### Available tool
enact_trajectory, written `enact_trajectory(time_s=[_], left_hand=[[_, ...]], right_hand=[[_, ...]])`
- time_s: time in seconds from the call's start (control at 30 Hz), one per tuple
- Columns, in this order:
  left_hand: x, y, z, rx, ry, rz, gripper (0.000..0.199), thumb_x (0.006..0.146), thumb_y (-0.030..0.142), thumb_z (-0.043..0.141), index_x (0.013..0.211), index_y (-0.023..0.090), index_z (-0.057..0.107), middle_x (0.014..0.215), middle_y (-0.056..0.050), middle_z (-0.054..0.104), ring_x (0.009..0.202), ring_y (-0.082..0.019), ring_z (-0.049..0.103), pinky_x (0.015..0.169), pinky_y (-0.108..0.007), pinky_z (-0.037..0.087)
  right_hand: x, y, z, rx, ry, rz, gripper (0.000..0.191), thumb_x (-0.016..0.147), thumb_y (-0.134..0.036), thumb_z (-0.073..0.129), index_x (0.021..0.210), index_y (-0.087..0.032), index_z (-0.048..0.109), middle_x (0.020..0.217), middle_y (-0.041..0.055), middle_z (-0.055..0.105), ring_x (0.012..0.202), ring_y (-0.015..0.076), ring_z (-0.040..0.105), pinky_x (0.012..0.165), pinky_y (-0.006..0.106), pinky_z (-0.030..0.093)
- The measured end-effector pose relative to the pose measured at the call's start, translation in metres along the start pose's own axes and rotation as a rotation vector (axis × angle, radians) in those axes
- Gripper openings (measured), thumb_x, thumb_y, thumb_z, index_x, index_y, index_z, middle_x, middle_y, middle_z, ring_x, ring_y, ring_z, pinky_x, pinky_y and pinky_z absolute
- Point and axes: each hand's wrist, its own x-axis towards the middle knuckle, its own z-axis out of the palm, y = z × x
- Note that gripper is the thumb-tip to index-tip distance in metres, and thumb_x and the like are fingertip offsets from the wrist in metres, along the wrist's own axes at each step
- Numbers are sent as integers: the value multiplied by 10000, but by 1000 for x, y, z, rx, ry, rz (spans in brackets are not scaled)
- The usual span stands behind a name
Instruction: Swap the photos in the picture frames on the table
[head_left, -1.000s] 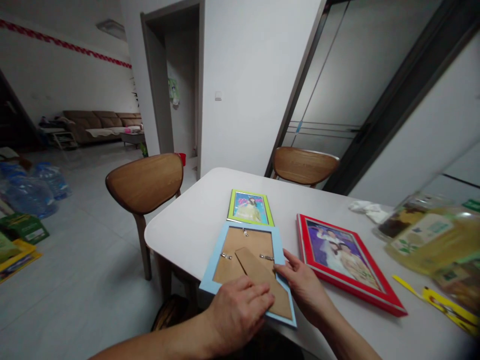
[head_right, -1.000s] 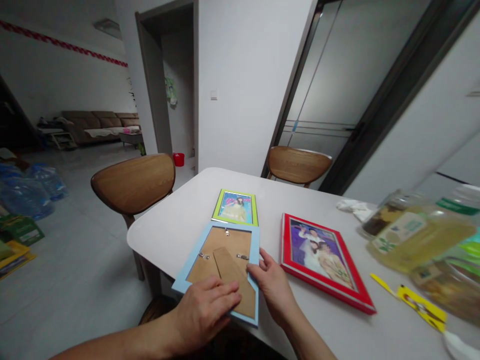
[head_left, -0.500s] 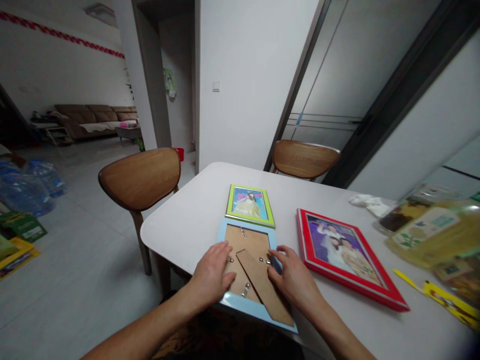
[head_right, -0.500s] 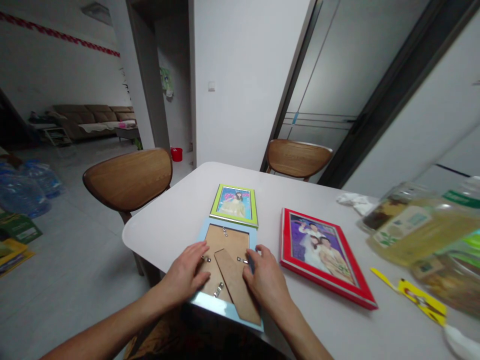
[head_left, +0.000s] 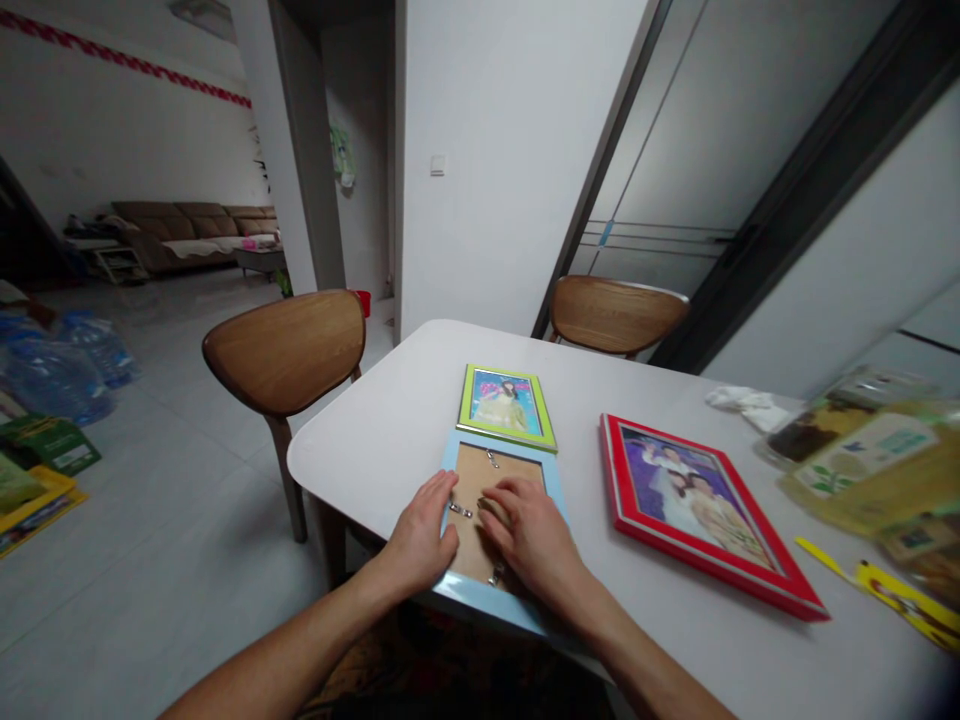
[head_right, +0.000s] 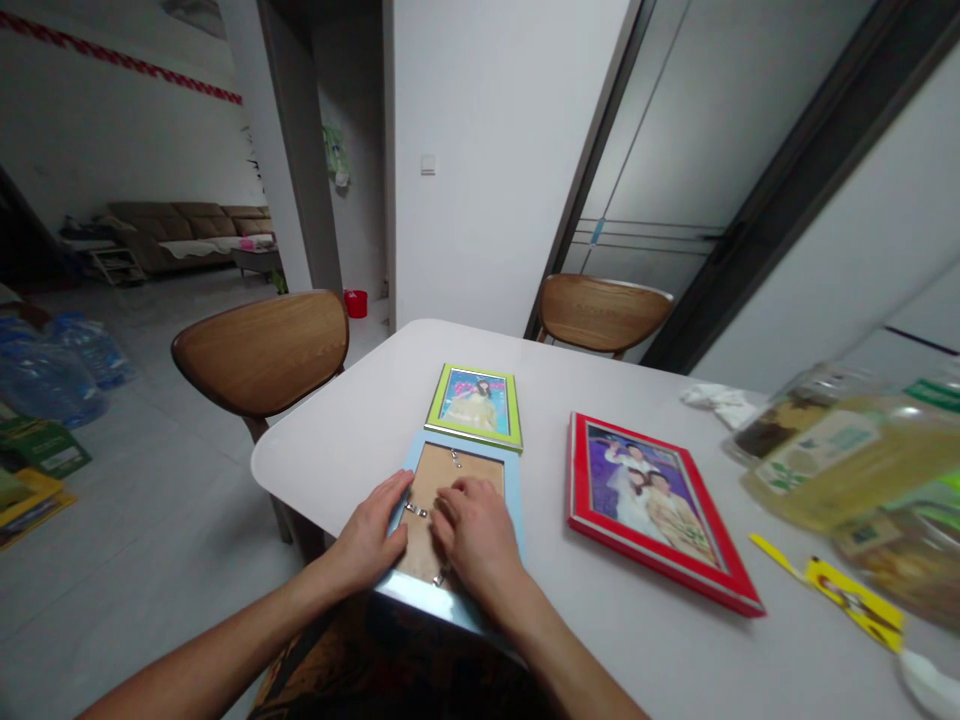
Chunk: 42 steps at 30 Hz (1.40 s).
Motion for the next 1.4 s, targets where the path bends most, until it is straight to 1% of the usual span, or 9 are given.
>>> enact_trajectory(time_s=[0.23, 0.4, 0.5, 0.67, 0.77, 0.87, 1.03, 1.23, 1.4], left_hand=[[1, -1, 2, 52, -29, -15, 594, 590, 40, 385, 1183, 70, 383, 1227, -142, 424, 1159, -216, 360, 997, -395, 291], [0, 1, 0, 55, -28, -31, 587, 611, 64, 394, 1196, 37, 361, 1244, -165, 396, 1170, -229, 343, 1000, -395, 288], [1, 3, -1, 69, -54, -40, 585, 615, 63, 391, 1194, -5, 354, 1249, -188, 381, 1176, -235, 331, 1008, -388, 275], [0, 2, 0, 64, -45, -38, 590, 607, 57, 375, 1196, 16, 357, 1256, -174, 378, 1184, -225, 321, 1009, -392, 271], [-2, 1, 1, 79, -32, -33, 597, 611, 65, 375, 1206, 33, 345, 1263, -163, 372, 1191, -214, 311, 1011, -387, 266], [-2, 2, 1, 98, -31, -55, 600, 609, 73, 382, 1207, 41, 346, 1264, -158, 374, 1190, -214, 314, 1010, -383, 268], [-1, 3, 1, 105, -47, -70, 599, 607, 81, 385, 1203, 29, 353, 1266, -161, 370, 1187, -214, 319, 1014, -370, 260], [-1, 3, 2, 81, -40, -96, 596, 615, 80, 384, 1207, 20, 345, 1261, -168, 374, 1178, -222, 331, 1010, -378, 266], [-1, 6, 1, 68, -33, -106, 581, 639, 93, 390, 1214, 36, 339, 1259, -162, 379, 1174, -219, 337, 1004, -379, 273]], right_hand=[[28, -24, 22, 97, -56, 16, 241, 796, -216, 389, 692, -139, 593, 726, 75, 533, 737, 158, 476, 709, 268, 362], [4, 1, -8, 303, -233, -122, 240, 711, -222, 518, 934, -185, 600, 1041, 83, 502, 968, 180, 454, 851, 304, 344], [-18, 7, -22, 342, -332, -235, 182, 670, -220, 571, 837, -252, 635, 1152, 36, 438, 1079, 196, 374, 913, 337, 292], [-21, 4, -17, 340, -259, -158, 114, 700, -283, 553, 763, -234, 634, 1063, 35, 498, 1011, 172, 423, 875, 307, 327], [3, 11, -8, 279, -161, -27, 252, 744, -322, 490, 931, -189, 594, 1008, 64, 528, 935, 153, 473, 824, 260, 361], [34, 23, 7, 110, -44, 117, 264, 777, -263, 414, 902, -135, 608, 852, 88, 566, 808, 167, 503, 751, 271, 377], [60, 30, 28, 49, 1, 142, 260, 767, -210, 406, 882, -150, 631, 840, 93, 560, 820, 184, 483, 762, 288, 353], [29, 29, 7, 59, -3, 89, 357, 765, -281, 431, 1066, -113, 523, 982, 100, 544, 906, 186, 465, 830, 284, 334], [-19, 18, -13, 67, -154, 129, 415, 674, -408, 516, 1003, -157, 548, 901, 79, 524, 846, 202, 484, 762, 302, 376]])
